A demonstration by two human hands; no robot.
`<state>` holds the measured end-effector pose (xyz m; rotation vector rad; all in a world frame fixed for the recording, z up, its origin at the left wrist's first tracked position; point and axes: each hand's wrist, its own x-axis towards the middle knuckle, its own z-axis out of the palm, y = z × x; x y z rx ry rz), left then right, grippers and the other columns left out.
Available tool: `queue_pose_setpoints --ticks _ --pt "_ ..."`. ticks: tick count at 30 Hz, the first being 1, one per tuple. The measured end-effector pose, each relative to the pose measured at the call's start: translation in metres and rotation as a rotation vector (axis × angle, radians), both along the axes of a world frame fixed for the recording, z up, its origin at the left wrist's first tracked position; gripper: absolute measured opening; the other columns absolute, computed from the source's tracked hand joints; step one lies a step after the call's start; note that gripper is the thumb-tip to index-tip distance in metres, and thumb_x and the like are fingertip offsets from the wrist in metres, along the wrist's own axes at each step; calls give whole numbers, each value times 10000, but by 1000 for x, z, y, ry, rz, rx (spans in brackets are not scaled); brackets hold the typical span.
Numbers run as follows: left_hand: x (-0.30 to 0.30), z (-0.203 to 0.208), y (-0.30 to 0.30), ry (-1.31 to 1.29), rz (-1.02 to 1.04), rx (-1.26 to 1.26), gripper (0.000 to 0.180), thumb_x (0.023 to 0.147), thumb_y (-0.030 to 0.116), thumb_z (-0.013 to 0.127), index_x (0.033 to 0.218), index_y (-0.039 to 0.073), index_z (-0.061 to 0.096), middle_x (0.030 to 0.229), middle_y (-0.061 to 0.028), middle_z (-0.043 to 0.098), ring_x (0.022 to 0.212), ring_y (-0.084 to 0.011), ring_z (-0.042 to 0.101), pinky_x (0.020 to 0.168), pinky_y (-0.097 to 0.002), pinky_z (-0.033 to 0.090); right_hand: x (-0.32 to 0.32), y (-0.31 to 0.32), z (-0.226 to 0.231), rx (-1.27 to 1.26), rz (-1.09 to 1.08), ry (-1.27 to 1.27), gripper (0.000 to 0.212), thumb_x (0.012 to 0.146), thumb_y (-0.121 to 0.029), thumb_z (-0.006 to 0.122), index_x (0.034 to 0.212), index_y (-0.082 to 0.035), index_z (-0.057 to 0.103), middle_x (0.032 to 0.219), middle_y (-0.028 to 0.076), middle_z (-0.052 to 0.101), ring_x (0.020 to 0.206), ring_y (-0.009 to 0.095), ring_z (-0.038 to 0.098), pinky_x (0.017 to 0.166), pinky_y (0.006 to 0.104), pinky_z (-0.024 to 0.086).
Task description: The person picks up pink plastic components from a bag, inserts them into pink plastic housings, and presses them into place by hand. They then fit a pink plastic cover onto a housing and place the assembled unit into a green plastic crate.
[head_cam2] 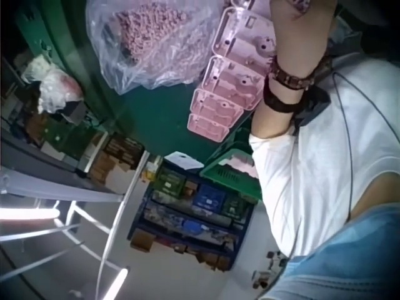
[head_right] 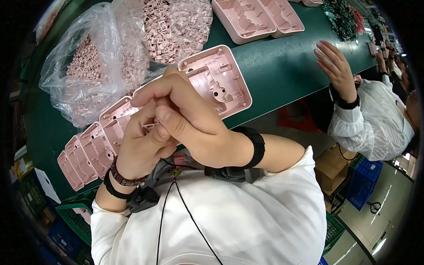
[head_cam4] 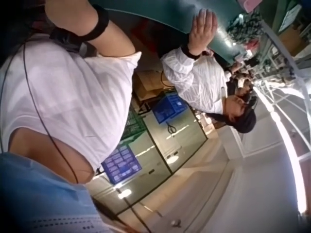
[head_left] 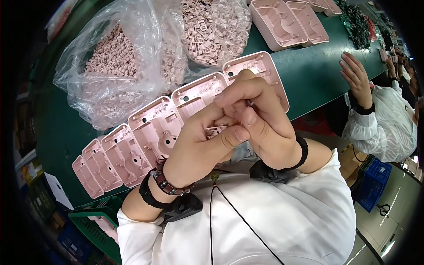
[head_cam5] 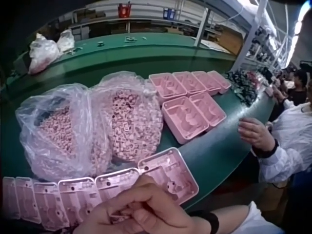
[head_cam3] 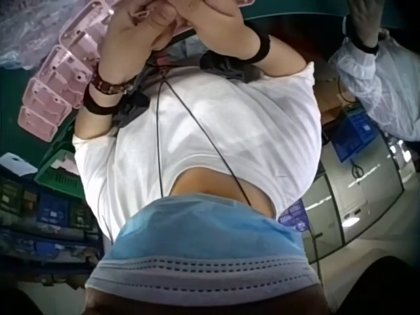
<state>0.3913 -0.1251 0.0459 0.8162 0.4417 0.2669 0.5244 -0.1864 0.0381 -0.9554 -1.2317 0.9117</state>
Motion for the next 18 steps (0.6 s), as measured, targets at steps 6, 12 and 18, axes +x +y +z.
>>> queue_pose_setpoints --ticks 6,12,18 --pt "4 -3 -2 93 -22 57 238 871 79 560 1088 15 485 790 11 508 532 -25 404 444 -178 314 14 -3 0 -223 255 502 373 937 -197 405 1232 28 370 887 100 503 796 132 490 787 261 409" --pt "5 -3 3 -41 -98 -18 185 905 128 500 1069 44 480 801 17 494 581 -46 422 502 -176 337 13 2 3 -33 101 699 376 939 -208 406 1237 21 396 1071 151 552 934 175 540 864 271 402" --pt "22 1 -10 33 259 -245 157 936 225 437 986 86 489 740 35 464 634 -64 452 557 -161 338 5 9 11 287 -74 -404 261 885 -180 454 1058 -7 545 1073 137 557 897 190 554 856 313 397"
